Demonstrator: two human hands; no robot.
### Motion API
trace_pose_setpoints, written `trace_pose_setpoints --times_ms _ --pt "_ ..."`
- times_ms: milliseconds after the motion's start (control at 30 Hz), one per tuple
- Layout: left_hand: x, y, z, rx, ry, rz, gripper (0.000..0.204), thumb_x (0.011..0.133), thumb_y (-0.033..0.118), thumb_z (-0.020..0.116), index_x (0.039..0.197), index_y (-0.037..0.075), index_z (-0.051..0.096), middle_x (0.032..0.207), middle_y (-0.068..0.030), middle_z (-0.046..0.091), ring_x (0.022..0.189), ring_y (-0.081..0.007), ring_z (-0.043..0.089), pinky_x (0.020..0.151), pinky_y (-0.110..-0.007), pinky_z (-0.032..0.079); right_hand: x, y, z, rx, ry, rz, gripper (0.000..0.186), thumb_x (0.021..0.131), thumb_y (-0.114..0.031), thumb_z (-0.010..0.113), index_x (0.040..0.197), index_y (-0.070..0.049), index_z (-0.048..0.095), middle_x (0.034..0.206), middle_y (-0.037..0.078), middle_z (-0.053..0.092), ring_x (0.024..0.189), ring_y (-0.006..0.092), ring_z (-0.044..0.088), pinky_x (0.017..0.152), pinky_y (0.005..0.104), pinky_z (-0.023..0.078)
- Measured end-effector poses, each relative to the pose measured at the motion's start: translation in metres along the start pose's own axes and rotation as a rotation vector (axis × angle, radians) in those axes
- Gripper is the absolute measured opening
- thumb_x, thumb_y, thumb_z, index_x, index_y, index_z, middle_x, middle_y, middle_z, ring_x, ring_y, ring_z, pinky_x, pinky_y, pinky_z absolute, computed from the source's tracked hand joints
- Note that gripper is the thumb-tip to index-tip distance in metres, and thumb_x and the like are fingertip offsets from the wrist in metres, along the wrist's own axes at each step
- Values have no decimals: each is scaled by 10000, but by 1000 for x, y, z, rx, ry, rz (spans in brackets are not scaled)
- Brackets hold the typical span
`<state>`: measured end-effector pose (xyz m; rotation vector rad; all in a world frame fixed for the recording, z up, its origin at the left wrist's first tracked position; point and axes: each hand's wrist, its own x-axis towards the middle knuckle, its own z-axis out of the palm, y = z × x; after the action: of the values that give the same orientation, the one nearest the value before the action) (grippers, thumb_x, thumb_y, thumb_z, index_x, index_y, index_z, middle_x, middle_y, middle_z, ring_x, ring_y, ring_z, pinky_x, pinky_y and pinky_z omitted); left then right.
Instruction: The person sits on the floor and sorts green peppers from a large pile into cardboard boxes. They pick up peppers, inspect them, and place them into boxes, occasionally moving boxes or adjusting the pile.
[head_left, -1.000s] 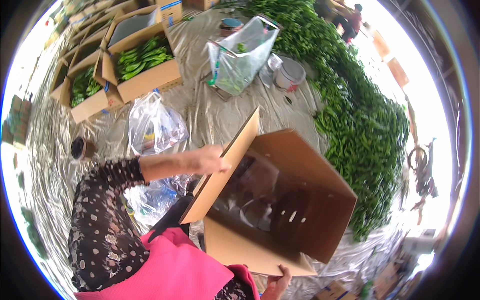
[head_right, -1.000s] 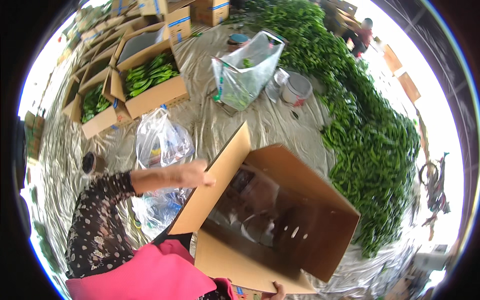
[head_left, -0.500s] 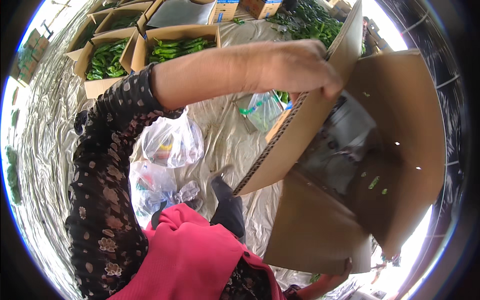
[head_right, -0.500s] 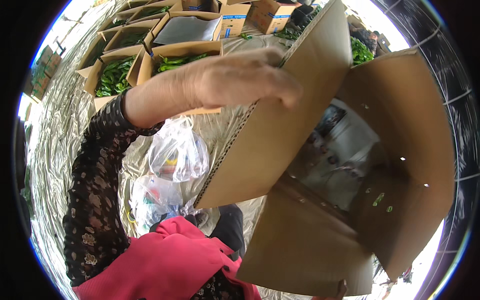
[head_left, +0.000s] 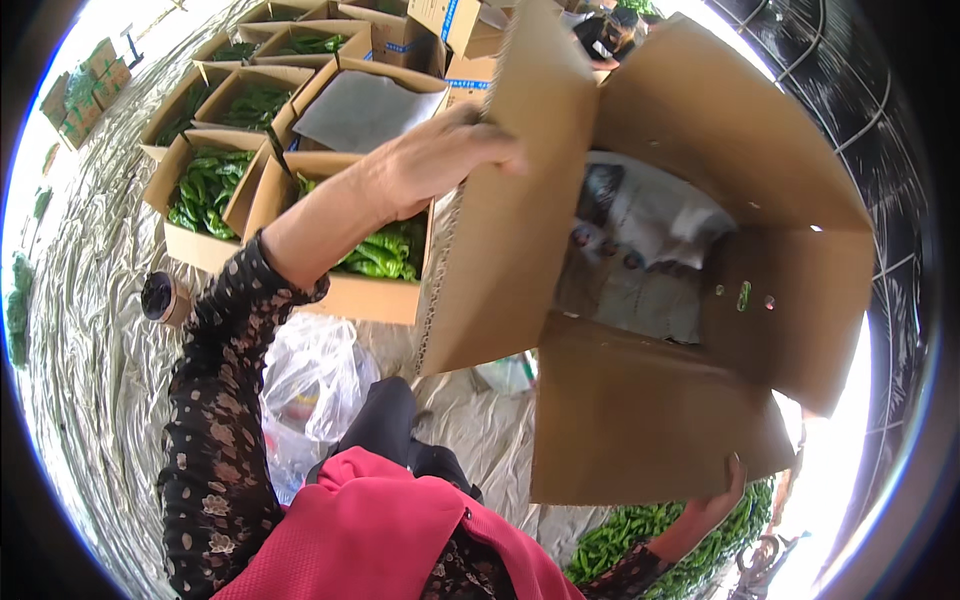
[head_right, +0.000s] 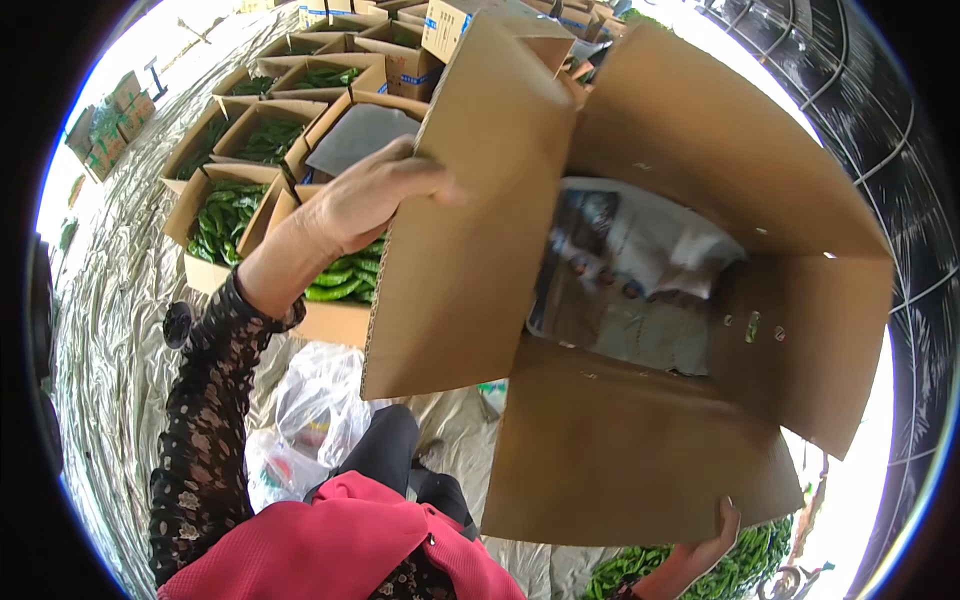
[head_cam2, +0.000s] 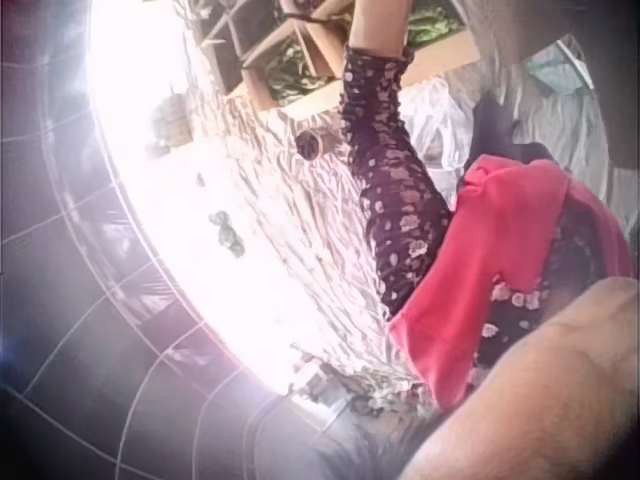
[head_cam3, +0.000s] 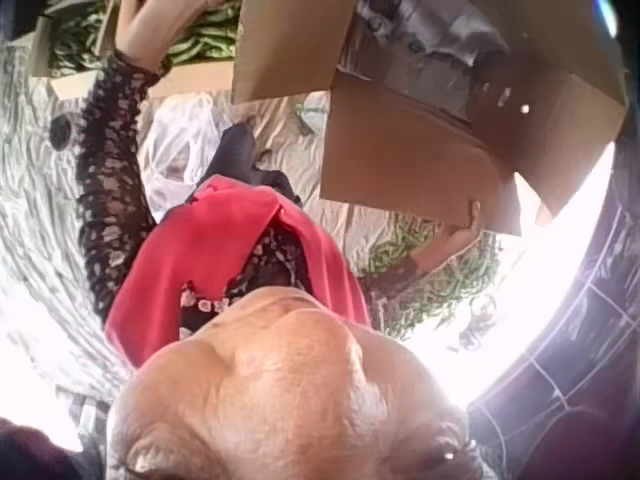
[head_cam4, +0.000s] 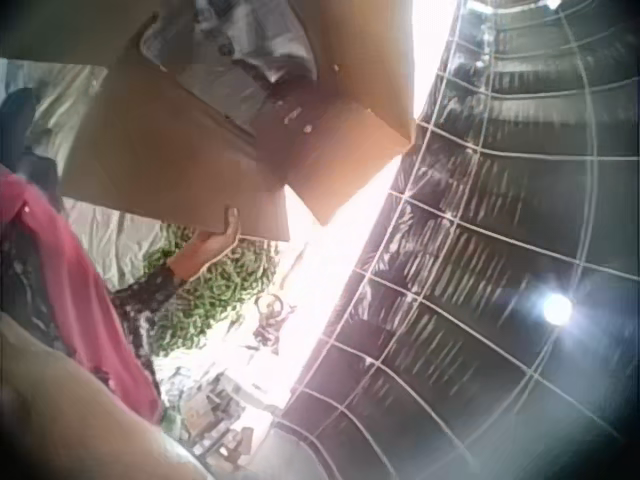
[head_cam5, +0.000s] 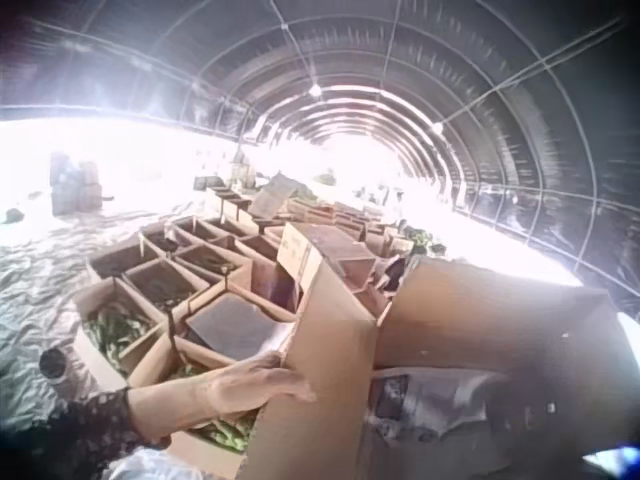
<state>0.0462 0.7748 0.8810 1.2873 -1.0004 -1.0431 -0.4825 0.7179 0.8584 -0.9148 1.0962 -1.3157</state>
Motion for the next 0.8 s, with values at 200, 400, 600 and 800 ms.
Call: trace_pose_setpoints --times_ms 200,400,600,800 --pt "40 -9 28 -249 207 -242 135 829 49 613 956 7 630 891 -67 635 853 -173 615 774 -292 493 102 -66 33 -141 -46 66 377 816 -121 599 1142 65 565 1051 121 624 953 225 624 825 342 504" --pt "77 -120 -53 756 100 706 305 746 -81 648 1027 32 613 922 -91 625 863 -249 586 777 -304 490 186 43 92 -133 -53 136 252 755 -74 617 973 52 618 946 111 635 889 231 625 833 349 495" --pt "116 -144 -82 91 153 106 314 736 -75 653 1021 39 589 948 -89 636 868 -262 574 782 -326 483 258 82 123 -145 -92 252 260 728 -85 619 950 50 617 922 109 625 864 222 612 815 336 479" --pt "155 -135 -78 747 121 355 297 728 -76 629 994 52 599 973 -115 656 890 -319 560 804 -359 478 305 71 161 -210 -86 234 324 707 -122 635 978 54 605 941 116 618 867 237 617 795 361 504"
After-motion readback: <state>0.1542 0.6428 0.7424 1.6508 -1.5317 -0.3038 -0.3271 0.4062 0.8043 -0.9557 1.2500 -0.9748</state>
